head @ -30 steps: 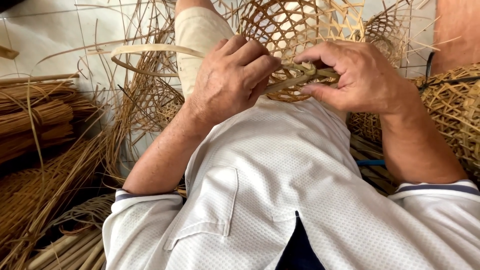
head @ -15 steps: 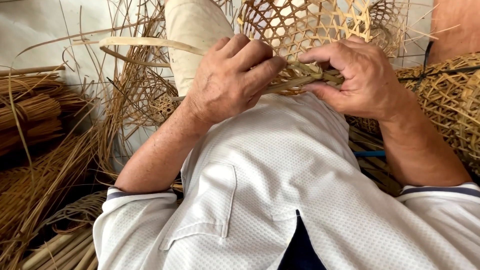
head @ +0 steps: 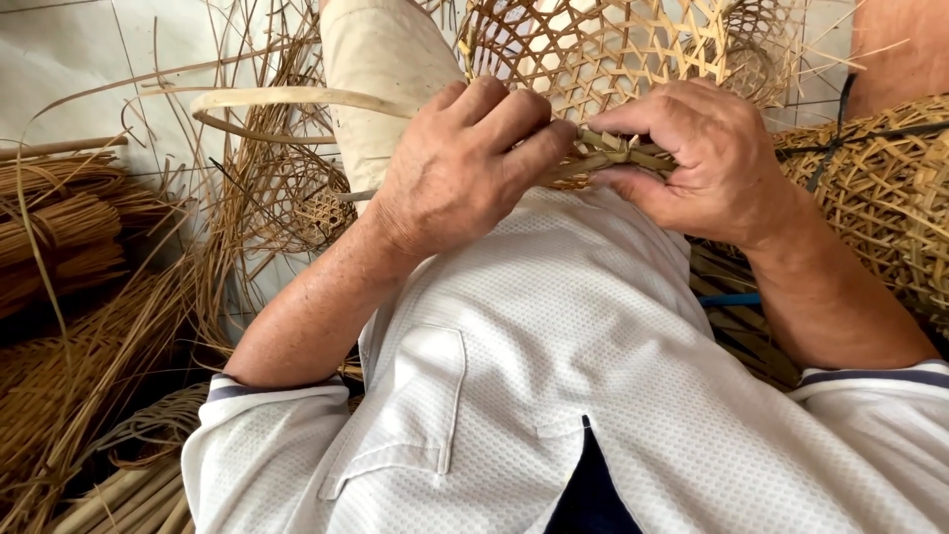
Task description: Weaving a basket using thin strips of wood or rattan, involving intricate hand movements to thread and tighten the weave.
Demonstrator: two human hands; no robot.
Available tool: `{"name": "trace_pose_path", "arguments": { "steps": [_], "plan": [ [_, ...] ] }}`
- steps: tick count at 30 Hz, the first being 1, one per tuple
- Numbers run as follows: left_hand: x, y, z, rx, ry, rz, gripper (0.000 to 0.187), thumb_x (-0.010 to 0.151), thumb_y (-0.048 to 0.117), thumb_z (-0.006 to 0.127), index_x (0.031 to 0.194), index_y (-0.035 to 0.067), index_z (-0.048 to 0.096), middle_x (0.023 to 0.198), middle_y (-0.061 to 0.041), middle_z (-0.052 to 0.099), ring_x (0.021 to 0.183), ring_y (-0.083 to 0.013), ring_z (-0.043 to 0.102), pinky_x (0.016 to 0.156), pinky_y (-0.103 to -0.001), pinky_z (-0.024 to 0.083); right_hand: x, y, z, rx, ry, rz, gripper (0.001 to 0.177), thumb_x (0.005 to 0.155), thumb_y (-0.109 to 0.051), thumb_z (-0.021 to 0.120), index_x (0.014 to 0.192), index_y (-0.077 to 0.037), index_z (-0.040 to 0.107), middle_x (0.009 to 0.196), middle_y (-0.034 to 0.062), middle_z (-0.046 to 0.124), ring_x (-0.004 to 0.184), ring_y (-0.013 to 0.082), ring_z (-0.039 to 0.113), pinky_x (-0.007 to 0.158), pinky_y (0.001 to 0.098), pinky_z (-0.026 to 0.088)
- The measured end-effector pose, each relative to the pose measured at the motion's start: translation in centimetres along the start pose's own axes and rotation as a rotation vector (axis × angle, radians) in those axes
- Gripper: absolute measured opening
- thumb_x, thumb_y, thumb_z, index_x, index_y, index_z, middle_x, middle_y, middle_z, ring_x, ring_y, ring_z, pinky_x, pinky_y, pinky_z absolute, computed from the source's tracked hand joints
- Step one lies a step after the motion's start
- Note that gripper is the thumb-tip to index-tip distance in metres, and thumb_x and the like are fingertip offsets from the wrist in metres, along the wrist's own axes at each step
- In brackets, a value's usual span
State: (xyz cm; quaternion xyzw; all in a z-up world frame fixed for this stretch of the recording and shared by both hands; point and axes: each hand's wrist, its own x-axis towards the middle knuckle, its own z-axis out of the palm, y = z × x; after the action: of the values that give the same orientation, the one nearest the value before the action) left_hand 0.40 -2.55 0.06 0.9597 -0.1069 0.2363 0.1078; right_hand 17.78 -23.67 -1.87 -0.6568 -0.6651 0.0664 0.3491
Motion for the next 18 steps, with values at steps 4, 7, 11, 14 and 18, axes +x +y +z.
{"name": "trace_pose_path", "arguments": {
  "steps": [4, 7, 11, 14, 18],
  "plan": [
    [0.3, -0.8, 0.6, -0.048, 0.047, 0.038, 0.012, 0.106, 0.023, 0.071, 0.114, 0.014, 0.069, 0.104, -0.002, 0.058, 0.091, -0.0161, 0.054, 0.076, -0.029, 0.049, -0.7, 0.9, 0.4, 0.024, 0.0, 0.01, 0.04, 0.087, -0.012, 0.098, 0.111, 0.006, 0.072, 0.071, 0.0038, 0.056, 0.06, 0.0164, 0.043, 0.06, 0.0336, 0.039],
    [0.8, -1.2, 0.6, -0.081, 0.057, 0.045, 0.011, 0.105, 0.021, 0.074, 0.107, 0.011, 0.07, 0.096, -0.002, 0.061, 0.085, -0.0154, 0.057, 0.074, -0.029, 0.052, -0.4, 0.5, 0.0, 0.058, -0.015, 0.027, 0.035, 0.086, -0.01, 0.097, 0.104, 0.004, 0.071, 0.077, 0.0069, 0.065, 0.061, 0.017, 0.048, 0.063, 0.034, 0.042],
    [1.7, -1.5, 0.3, -0.137, -0.021, -0.032, 0.012, 0.096, 0.014, 0.08, 0.096, 0.009, 0.068, 0.091, -0.003, 0.065, 0.079, -0.0173, 0.061, 0.07, -0.032, 0.055, 0.3, 0.0, -0.9, 0.121, -0.09, 0.112, 0.034, 0.084, -0.008, 0.094, 0.103, 0.005, 0.07, 0.073, 0.007, 0.06, 0.057, 0.0171, 0.045, 0.056, 0.0322, 0.037],
    [2.0, -1.7, 0.3, -0.066, -0.048, 0.014, 0.011, 0.1, 0.019, 0.075, 0.098, 0.011, 0.068, 0.091, -0.003, 0.063, 0.082, -0.0175, 0.06, 0.073, -0.033, 0.055, 0.6, 0.0, -1.4, 0.148, -0.126, 0.122, 0.032, 0.084, -0.006, 0.092, 0.104, 0.008, 0.07, 0.075, 0.01, 0.065, 0.052, 0.0164, 0.047, 0.05, 0.03, 0.039],
    [1.7, -2.0, 0.5, -0.025, -0.054, 0.065, 0.012, 0.1, 0.023, 0.075, 0.101, 0.012, 0.069, 0.092, -0.002, 0.059, 0.085, -0.0172, 0.058, 0.075, -0.032, 0.053, 0.8, 0.2, -1.5, 0.131, -0.176, 0.133, 0.032, 0.086, -0.007, 0.089, 0.107, 0.011, 0.072, 0.076, 0.0122, 0.068, 0.048, 0.0157, 0.047, 0.043, 0.0279, 0.038]
  ]
}}
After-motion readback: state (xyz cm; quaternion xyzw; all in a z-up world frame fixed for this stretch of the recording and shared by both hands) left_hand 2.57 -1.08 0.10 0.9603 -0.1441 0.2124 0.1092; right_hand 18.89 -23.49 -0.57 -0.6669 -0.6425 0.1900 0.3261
